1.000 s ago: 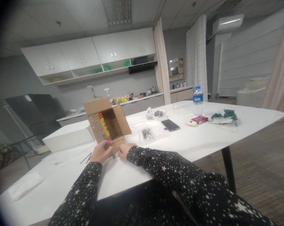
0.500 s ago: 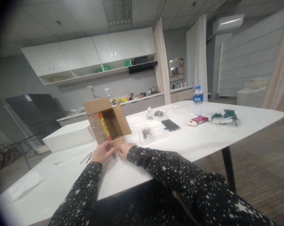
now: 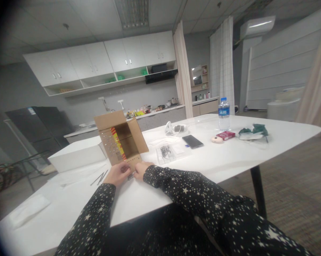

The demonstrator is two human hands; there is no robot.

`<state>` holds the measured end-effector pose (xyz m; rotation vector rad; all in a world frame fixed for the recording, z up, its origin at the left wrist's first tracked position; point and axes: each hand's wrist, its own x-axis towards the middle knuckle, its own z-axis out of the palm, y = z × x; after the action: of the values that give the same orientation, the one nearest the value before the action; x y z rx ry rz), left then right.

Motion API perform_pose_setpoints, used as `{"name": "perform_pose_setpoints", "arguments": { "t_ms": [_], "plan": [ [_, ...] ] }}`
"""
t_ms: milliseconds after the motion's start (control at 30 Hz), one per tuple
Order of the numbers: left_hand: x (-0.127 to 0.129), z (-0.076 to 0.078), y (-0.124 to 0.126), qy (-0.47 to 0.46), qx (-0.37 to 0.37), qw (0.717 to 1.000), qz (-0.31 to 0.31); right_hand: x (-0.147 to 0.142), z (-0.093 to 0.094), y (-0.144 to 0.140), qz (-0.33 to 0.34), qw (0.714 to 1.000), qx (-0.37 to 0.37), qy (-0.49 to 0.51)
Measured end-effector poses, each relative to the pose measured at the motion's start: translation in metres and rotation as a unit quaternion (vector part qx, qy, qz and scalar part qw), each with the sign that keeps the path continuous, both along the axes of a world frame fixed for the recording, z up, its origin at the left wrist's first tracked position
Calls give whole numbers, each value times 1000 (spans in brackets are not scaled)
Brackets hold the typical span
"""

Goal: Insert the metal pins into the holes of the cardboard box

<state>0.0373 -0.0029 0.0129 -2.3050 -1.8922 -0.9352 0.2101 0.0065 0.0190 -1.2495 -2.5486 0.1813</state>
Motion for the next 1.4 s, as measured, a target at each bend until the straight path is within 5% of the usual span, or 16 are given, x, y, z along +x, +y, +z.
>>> {"name": "perform_pose_setpoints", "arguments": {
  "t_ms": [567,1000,1400],
  "plan": [
    [-3,1,2,62,-21,998,9,-1,1,1,-4,1000,-8,3],
    [-7,7,1,26,43,994,99,-2,-2,3,-7,1000,-9,3],
    [-11,9,0,16,26,990,140,0,2,-2,-9,1000,-12,-4]
  ]
}}
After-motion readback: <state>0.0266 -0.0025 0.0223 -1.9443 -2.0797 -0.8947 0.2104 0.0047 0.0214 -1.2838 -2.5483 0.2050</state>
